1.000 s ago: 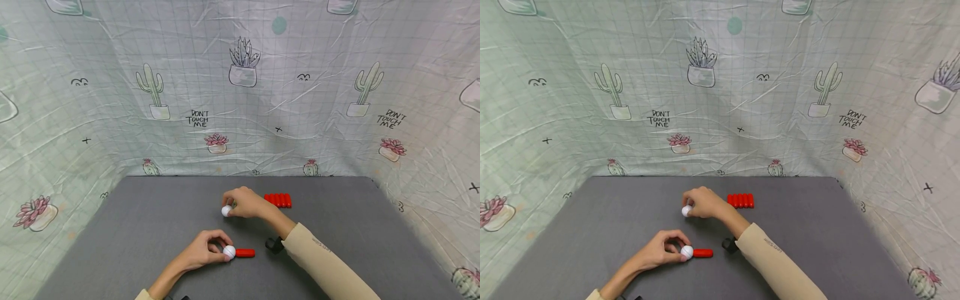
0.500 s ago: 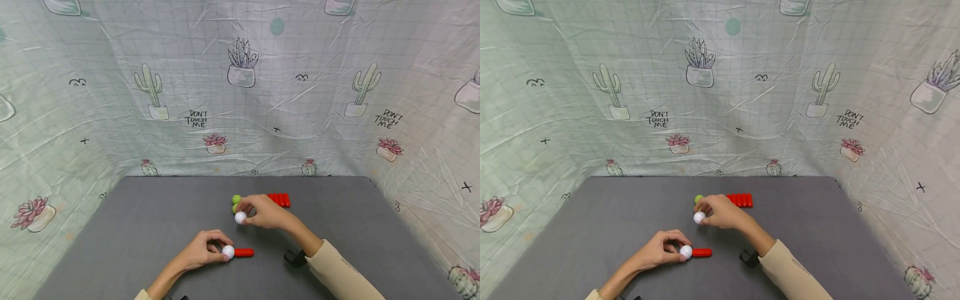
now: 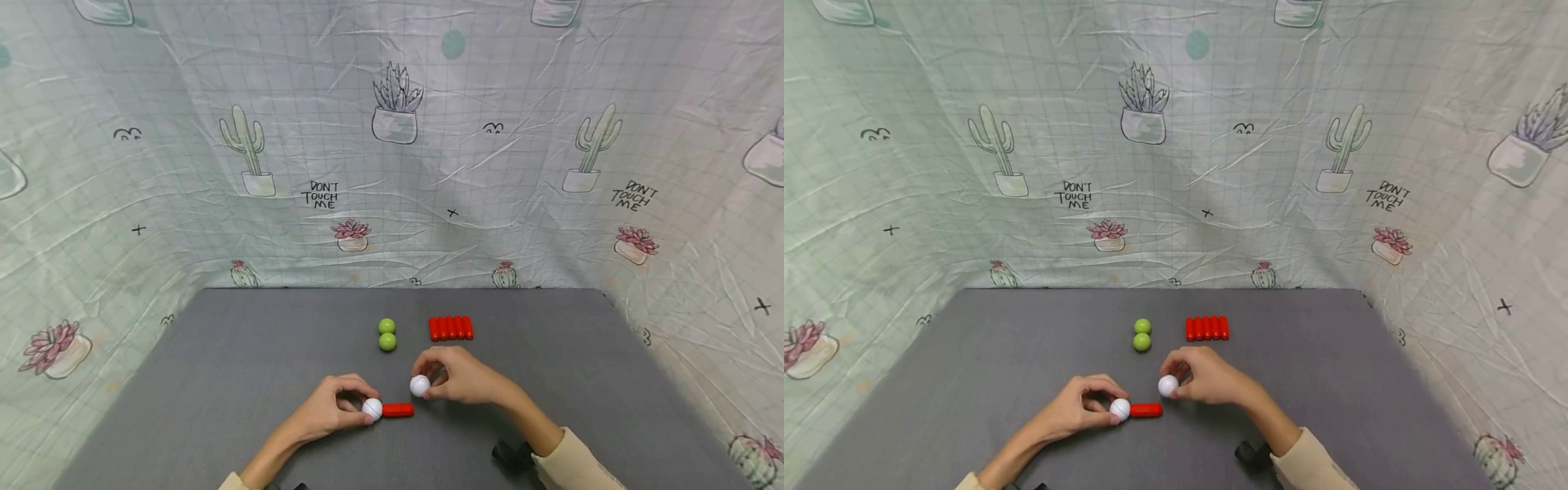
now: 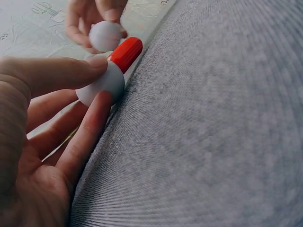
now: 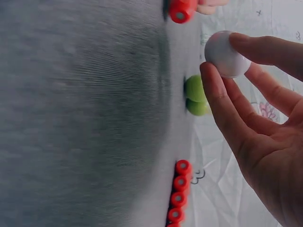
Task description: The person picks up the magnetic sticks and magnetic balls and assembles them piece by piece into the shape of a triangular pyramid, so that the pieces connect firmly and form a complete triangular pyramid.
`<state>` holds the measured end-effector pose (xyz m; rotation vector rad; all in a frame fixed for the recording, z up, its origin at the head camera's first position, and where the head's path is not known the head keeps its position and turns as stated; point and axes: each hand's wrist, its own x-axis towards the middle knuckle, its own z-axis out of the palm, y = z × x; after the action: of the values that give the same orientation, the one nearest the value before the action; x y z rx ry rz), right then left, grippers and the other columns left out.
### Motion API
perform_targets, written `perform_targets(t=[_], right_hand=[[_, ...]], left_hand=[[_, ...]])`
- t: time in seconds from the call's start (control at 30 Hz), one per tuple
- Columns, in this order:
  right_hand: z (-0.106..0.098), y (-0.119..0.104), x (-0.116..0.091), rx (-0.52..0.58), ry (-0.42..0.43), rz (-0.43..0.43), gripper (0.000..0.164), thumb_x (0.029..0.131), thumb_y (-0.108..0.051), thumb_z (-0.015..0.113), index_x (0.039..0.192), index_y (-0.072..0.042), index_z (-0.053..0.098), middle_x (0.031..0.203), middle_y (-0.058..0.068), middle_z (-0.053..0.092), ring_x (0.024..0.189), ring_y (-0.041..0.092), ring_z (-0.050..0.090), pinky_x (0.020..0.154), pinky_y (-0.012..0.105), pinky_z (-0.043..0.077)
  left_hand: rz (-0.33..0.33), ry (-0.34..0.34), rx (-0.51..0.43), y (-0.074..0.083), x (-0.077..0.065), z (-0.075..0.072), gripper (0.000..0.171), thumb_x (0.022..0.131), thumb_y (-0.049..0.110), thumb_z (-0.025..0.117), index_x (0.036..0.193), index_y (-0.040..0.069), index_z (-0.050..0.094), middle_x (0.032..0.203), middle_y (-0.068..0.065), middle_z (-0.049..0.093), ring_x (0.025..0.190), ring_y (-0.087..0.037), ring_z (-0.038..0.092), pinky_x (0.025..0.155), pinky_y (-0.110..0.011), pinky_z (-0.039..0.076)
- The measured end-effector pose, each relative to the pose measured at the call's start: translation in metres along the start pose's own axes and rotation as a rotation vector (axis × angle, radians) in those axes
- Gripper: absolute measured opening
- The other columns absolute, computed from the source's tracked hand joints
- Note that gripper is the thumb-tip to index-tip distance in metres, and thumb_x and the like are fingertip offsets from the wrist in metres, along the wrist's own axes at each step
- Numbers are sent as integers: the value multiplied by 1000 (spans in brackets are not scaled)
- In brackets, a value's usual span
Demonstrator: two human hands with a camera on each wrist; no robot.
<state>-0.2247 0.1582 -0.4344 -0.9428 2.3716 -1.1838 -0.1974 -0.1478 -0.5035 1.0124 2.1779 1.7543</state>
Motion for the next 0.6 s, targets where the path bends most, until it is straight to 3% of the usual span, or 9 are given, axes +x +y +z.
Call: perform_targets(t=[0.3,0.6], right_hand=[[7,4,-9,52,-66,13,29,83,-1,83,107,-12,71,104,2,74,93,9,69,83,28,62],[12,8,-11,57,-101,7,30,82,0,83,105,-11,69,101,3,73,91,9,68,79,22,59]], left_hand=[[-24,21,-9,-1,-2,0,34,84,7,84,115,-2,74,109,-20,71,97,-3,66,74,-29,63],[-26,25,-12,-2,-2,1,34,84,7,84,115,-1,74,110,-20,71,97,-3,67,74,-28,63]])
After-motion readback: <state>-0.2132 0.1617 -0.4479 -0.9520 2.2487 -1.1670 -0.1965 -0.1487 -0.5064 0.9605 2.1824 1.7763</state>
